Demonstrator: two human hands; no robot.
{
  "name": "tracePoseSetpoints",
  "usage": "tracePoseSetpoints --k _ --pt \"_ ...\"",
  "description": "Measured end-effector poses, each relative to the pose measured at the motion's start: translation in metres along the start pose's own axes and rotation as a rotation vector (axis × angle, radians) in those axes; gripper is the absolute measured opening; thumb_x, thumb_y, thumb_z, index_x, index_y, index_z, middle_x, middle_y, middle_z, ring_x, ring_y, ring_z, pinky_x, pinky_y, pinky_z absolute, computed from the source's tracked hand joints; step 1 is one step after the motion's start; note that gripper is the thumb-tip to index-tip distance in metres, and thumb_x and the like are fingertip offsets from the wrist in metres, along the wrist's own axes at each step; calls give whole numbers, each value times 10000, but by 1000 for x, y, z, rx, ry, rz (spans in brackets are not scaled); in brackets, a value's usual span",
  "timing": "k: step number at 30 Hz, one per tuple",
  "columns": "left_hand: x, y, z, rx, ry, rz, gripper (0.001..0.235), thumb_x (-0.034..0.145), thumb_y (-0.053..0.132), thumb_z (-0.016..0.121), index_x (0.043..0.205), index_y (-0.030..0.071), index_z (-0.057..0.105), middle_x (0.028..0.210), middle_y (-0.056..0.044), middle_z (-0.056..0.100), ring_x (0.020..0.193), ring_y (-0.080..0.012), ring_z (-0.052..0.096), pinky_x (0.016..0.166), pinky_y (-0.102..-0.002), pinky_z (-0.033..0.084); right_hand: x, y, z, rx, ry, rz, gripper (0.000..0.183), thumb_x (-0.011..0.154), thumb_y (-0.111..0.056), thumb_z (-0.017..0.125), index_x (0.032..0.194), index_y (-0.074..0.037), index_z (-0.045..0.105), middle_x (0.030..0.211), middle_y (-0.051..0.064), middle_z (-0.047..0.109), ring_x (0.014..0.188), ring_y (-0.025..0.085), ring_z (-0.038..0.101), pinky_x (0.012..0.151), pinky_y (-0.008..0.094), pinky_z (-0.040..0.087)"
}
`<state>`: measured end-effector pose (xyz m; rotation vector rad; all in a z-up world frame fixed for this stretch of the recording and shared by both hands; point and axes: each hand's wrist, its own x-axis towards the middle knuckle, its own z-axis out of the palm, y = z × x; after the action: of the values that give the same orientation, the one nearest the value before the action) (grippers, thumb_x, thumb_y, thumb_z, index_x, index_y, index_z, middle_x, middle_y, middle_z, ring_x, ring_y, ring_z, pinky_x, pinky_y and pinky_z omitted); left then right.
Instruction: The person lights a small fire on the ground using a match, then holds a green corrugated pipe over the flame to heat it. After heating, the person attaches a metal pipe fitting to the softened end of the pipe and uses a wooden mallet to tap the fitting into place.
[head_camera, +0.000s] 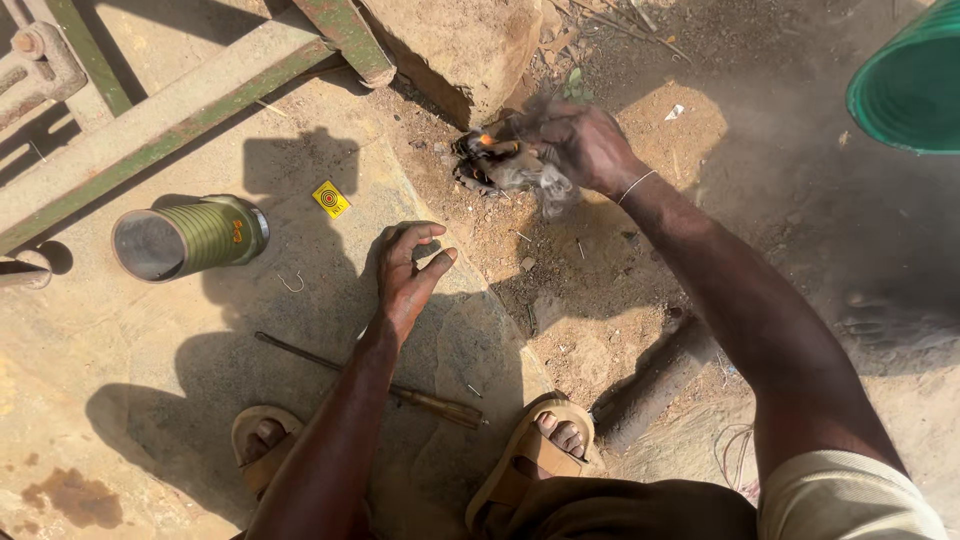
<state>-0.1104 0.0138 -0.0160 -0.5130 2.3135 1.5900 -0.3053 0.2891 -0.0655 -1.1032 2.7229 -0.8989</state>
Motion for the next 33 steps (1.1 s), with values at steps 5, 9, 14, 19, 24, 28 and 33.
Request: tracePoseSetpoints --k 5,9,14,19,24,28,33 --pt "-1 8 0 35 -14 55 356 846 194 812 1176 140 689 1239 -33 558 1169 -216 557 998 -413 493 -18 -3 -29 128 87 31 82 1007 -106 723 960 -46 752 989 93 728 810 160 708 672 282 621" --pt "-3 3 -1 6 -24 3 358 841 202 809 1175 150 689 1247 -35 555 1181 -205 555 974 -414 502 -15 -8 -40 221 146 112 52 1031 -112 745 1057 -83 779 925 84 728 745 155 706 590 271 616" --pt "2 -8 3 29 -34 11 381 847 222 808 1201 169 677 1257 -41 545 1201 -206 534 986 -423 492 -8 -4 -29 250 -90 572 151 948 -104 692 1099 -97 698 883 82 707 664 157 695 518 275 614" --pt "6 -23 8 73 -11 44 404 838 221 827 1213 173 682 1228 -44 552 1184 -214 540 995 -441 484 -14 -1 9 432 -68 836 208 1023 -96 469 1149 -143 627 861 65 700 585 195 647 446 310 595" --pt "9 -30 9 87 12 -5 397 821 214 839 1192 188 698 1194 -44 546 1168 -205 538 958 -431 501 -23 -14 17 208 -24 536 169 900 -272 801 890 -110 755 816 61 751 607 158 655 554 323 584" --pt "10 -32 11 97 20 33 401 824 221 839 1195 189 691 1196 -35 550 1160 -203 549 948 -421 508 -14 -32 0 7 -141 650 161 1003 -287 751 966 -132 736 855 83 755 633 204 667 560 346 572" --pt "10 -34 10 82 20 47 380 830 214 840 1181 175 698 1196 -47 543 1165 -210 553 980 -420 502 -18 -56 -32 162 49 269 90 936 -192 771 973 -111 768 1005 78 785 823 183 740 669 325 597"
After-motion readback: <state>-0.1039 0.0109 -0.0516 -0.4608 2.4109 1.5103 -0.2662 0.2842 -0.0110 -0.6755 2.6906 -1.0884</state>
